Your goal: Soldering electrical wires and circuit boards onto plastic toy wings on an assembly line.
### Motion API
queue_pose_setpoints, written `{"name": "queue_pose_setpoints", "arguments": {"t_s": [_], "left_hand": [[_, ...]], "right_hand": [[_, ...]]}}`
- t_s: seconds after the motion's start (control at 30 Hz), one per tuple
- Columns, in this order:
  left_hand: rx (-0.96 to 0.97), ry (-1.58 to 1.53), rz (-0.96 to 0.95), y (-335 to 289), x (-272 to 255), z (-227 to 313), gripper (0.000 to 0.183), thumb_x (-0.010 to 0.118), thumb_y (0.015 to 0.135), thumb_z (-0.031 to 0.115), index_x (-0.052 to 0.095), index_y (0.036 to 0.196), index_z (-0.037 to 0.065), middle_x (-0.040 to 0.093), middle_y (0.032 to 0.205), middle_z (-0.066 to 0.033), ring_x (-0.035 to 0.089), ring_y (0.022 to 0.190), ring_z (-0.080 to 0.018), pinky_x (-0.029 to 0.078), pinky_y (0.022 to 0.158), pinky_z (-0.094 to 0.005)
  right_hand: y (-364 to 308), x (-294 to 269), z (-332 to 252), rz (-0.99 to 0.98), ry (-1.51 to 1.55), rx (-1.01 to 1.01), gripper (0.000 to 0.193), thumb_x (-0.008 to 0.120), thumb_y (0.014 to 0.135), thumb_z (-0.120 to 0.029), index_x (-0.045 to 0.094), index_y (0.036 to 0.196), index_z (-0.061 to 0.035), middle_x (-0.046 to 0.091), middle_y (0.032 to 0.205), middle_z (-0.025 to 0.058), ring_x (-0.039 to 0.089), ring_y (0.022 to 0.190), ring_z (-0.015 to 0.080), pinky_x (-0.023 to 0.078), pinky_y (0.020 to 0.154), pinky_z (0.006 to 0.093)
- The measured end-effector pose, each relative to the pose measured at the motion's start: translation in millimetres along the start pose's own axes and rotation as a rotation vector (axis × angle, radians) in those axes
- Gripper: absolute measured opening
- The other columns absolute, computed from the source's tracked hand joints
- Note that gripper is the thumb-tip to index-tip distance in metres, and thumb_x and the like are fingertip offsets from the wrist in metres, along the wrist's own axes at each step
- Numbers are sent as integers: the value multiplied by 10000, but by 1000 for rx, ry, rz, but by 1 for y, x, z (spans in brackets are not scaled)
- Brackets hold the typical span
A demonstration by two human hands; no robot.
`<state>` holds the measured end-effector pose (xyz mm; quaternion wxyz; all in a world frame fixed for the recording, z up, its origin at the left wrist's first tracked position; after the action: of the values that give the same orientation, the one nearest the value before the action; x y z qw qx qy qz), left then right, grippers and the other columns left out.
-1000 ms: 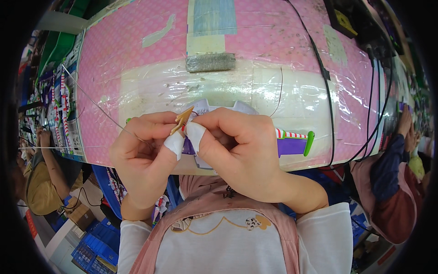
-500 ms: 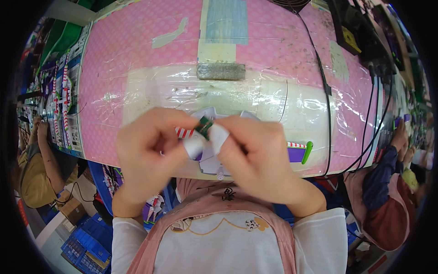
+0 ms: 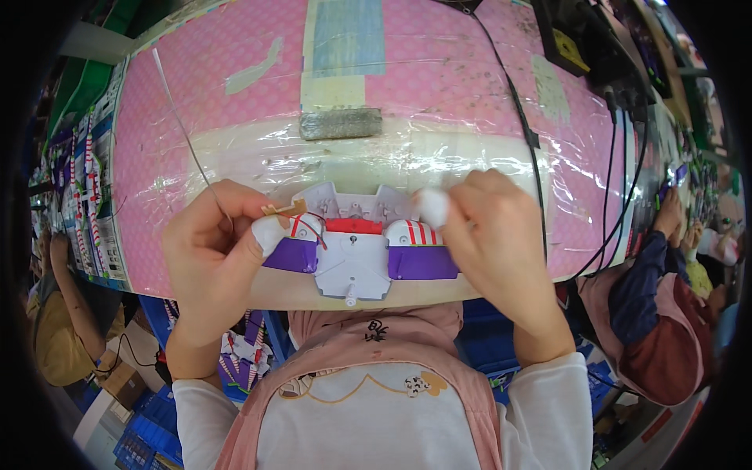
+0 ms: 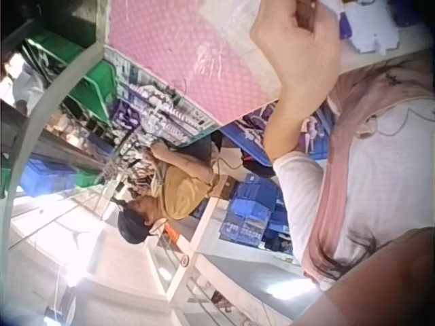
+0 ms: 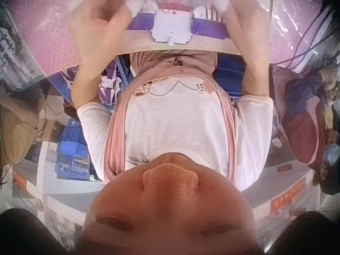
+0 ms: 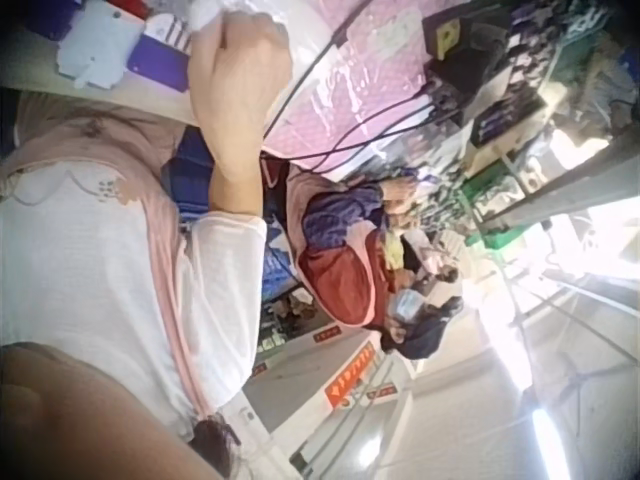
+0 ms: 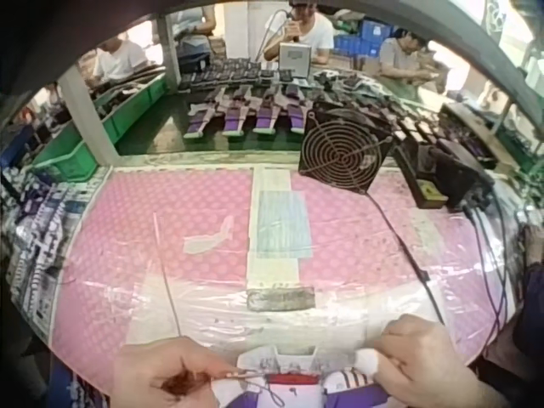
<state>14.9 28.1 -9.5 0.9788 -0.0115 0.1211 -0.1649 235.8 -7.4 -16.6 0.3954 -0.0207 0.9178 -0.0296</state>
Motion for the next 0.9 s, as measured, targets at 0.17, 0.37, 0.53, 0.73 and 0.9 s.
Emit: {"name": "queue_pose_setpoints", "arguments": {"t_s": [0.17,0.37,0.53,0.73,0.9], "left_hand": [[-242,-191,-71,2,12,2,163,644,796,50,546,900,-29,602,832,-65,566,745,-86,449,665,-201],[-189,-399,58,-3,11,-8,134,604,803,-8,544,917,-43,550,701,2,460,574,6,351,496,-141],[-139,-429,88,-5,13,-5,137,598,810,-10,536,927,-45,561,727,-9,473,591,-3,377,520,-140],[-137,-393,63,-7,13,-5,139,588,814,-16,526,934,-50,569,748,-20,466,589,3,368,512,-140],[-117,-393,49,-8,13,-5,128,567,815,-33,525,934,-51,571,748,-25,471,598,6,369,512,-138]], "right_hand": [[-1,25,5,185,463,97,51,630,728,1,629,777,13,551,615,87,519,538,151,396,496,240],[-1,4,-58,146,363,-390,86,637,761,-9,642,843,14,582,619,73,506,520,62,382,440,204],[5,28,-44,51,547,-56,109,626,773,-21,638,869,30,602,623,54,516,507,43,398,451,187],[6,35,-49,75,558,-32,103,619,769,-11,634,862,29,616,638,46,551,543,38,420,480,168],[8,33,-52,103,523,-52,88,631,753,-8,632,833,28,610,623,34,532,523,26,410,464,169]]}}
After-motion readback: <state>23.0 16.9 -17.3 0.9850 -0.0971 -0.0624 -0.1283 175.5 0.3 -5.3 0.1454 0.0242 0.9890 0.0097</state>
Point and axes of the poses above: each hand's wrist, its own y-axis towards the middle knuckle, its own x-axis out of the palm, z = x × y, the point moved 5 cm from there along y, towards the middle knuckle
